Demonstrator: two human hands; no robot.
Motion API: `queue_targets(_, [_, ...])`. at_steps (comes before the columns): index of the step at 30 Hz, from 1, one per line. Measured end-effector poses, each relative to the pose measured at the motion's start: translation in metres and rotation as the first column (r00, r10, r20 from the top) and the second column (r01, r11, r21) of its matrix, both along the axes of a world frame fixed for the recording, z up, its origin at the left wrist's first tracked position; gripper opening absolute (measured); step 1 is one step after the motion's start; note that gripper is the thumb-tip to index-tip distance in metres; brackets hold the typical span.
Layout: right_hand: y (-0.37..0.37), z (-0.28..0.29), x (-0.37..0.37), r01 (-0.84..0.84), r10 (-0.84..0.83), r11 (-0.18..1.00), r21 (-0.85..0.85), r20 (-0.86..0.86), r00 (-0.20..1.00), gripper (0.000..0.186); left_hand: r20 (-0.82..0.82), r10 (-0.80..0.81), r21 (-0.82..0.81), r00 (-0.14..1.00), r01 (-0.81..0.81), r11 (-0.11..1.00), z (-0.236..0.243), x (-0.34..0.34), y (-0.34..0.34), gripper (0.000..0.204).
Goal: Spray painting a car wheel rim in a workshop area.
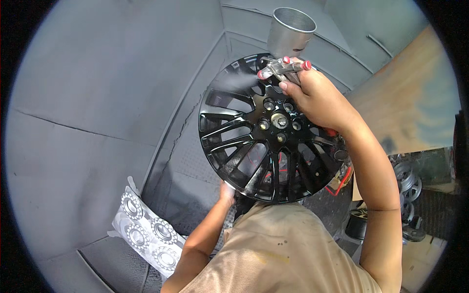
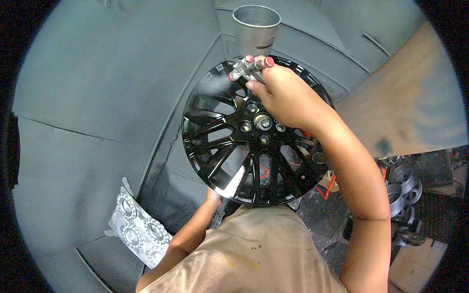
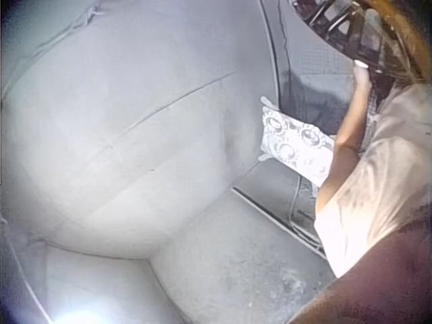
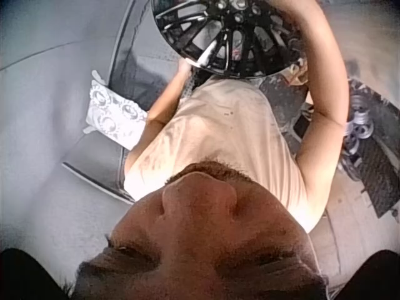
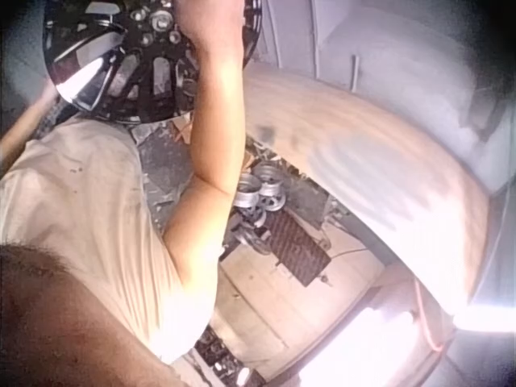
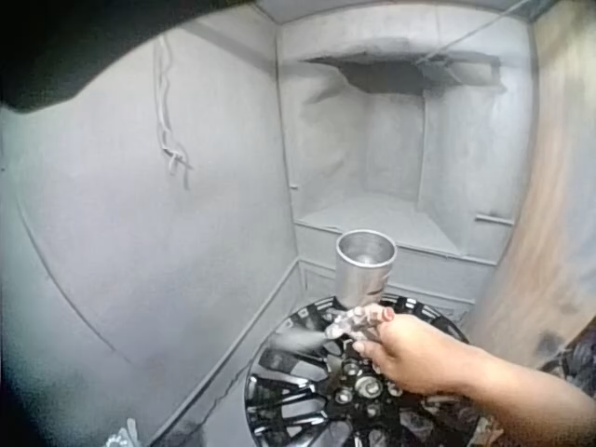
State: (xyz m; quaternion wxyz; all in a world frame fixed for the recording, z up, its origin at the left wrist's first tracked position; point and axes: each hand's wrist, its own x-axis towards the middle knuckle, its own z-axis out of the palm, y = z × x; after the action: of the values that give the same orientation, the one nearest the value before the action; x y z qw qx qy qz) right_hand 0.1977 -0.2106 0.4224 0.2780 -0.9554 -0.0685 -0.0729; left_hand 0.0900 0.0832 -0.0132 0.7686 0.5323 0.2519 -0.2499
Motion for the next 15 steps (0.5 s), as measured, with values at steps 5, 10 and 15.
queue_targets(5, [-0.005,-0.015,0.010,-0.004,0.008,0.998,-0.055,0.077,0.997,0.029,-0.072,0.009,-0.134,0.997,-0.019,0.991,-0.012,-0.014,-0.006,0.036])
queue_targets(10, [-0.009,-0.022,0.010,0.007,-0.004,1.000,-0.017,0.184,0.983,0.027,-0.042,-0.043,-0.038,0.998,0.041,0.998,-0.030,-0.030,-0.006,0.040])
queue_targets(15, [-0.006,-0.009,0.007,0.004,-0.006,0.994,-0.107,-0.019,1.000,0.025,0.034,-0.121,0.003,0.992,0.121,0.993,-0.054,-0.043,-0.003,0.039])
